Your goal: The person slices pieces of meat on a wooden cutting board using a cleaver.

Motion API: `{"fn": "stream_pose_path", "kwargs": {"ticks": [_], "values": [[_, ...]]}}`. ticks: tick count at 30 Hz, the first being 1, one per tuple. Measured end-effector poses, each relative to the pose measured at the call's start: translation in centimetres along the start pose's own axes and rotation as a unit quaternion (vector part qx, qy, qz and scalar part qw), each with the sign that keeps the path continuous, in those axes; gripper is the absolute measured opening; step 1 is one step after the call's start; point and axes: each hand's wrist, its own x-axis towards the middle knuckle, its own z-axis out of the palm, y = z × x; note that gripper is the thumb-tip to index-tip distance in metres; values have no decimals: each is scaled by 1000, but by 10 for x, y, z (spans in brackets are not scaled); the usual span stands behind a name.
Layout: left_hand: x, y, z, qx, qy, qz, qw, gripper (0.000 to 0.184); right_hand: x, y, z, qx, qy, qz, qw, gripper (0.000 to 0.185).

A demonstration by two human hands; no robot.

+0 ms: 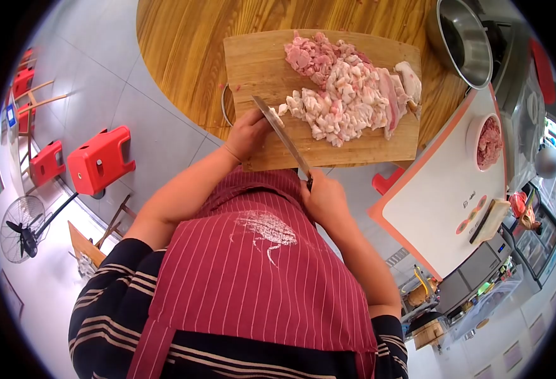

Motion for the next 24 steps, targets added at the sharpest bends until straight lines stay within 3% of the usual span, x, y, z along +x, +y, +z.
{"fn": "stream_pose_path", "kwargs": {"ticks": [4,9,13,15,18,24], "values": [[-3,-2,2,16,-28,-25,999,24,14,-9,2,-9,-22,27,999,24],[-5,-9,6,12,-14,-31,999,27,42,-14,10,1,3,-20,1000,21],[-1,-4,2,31,-7,-17,999,28,10,6,12,44,-4,-10,999,20],[0,-1,0,29,-2,-21,999,28,-6,9,7,28,-35,57,997,23],[-2,-5,2,4,-24,-28,999,28,10,-2,6,6,-48,65,997,23],[-4,-7,4,46,-9,-7,999,26,98,-28,21,15,24,-15,999,23]]}}
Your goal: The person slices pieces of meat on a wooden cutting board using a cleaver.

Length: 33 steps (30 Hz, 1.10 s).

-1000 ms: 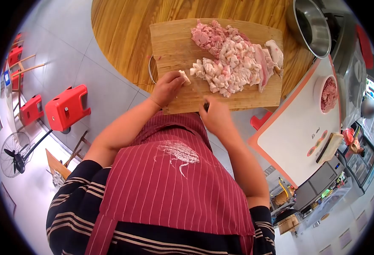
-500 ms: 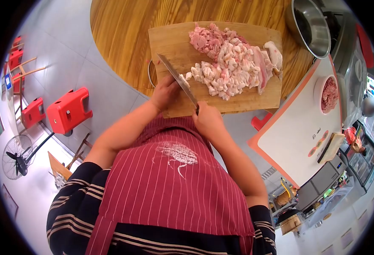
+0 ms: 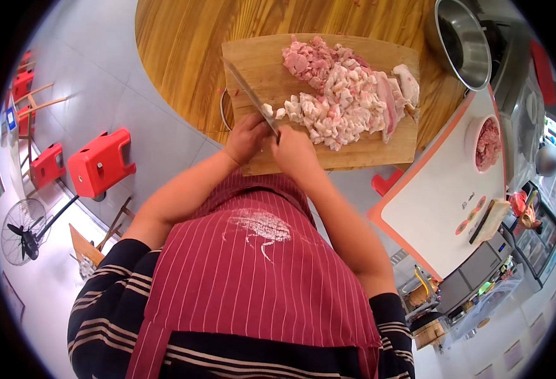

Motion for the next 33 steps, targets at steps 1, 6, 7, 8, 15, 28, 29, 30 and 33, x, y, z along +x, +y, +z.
{"fn": "stream_pose_path", "kwargs": {"ticks": [1,6,7,8,15,28,29,30,33], "values": [[1,1,-2,1,5,8,1000,26,11,0,-1,7,14,-47,999,24],[7,7,-7,0,30,21,999,23,-2,9,-35,84,49,-65,993,23],[6,8,-7,-3,33,14,999,21,-13,10,-39,70,41,-47,996,23],[5,8,-5,-7,36,7,999,20,-24,12,-39,55,33,-28,998,24],[5,9,-7,-16,18,-23,999,23,-88,16,-23,-3,-23,18,1000,24],[4,3,-3,-34,33,13,999,20,-35,38,-27,87,40,56,994,31],[3,4,-1,-38,43,4,998,18,-43,41,-25,80,57,32,995,30],[4,4,-1,-41,44,3,998,18,-52,43,-24,72,75,8,995,30],[6,7,-4,-11,18,6,1000,18,-87,25,-26,-4,21,25,999,29]]}}
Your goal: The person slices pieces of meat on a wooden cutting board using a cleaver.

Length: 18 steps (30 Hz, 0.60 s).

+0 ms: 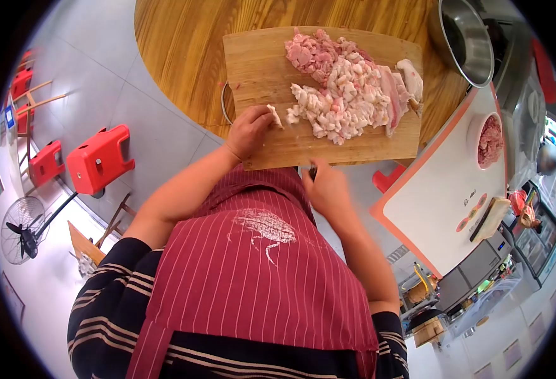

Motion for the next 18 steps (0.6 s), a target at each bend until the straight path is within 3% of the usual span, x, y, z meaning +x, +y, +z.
{"fn": "stream_pose_path", "kwargs": {"ticks": [10,18], "values": [[1,0,-3,3,-10,-1,1000,26,-14,-6,25,14,-64,43,997,27],[-11,-9,4,27,-27,3,999,32,17,-15,44,59,-7,-20,998,25]]}}
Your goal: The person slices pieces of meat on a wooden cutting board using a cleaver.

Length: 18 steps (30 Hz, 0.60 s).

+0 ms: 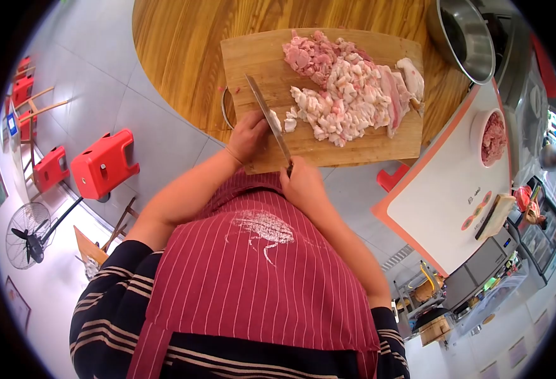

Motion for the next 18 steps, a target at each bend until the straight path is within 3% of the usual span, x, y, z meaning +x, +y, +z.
{"fn": "stream_pose_path", "kwargs": {"ticks": [7,15,17,18], "values": [[9,9,-5,-27,20,-15,999,27,-44,17,2,16,-16,49,999,23],[10,9,-6,-4,20,18,1000,25,65,-21,4,32,40,-8,999,30],[9,5,-4,8,26,34,999,22,83,-20,-10,-3,27,-86,996,30],[10,5,-5,8,26,38,999,22,90,-9,-17,10,-8,-68,998,29]]}}
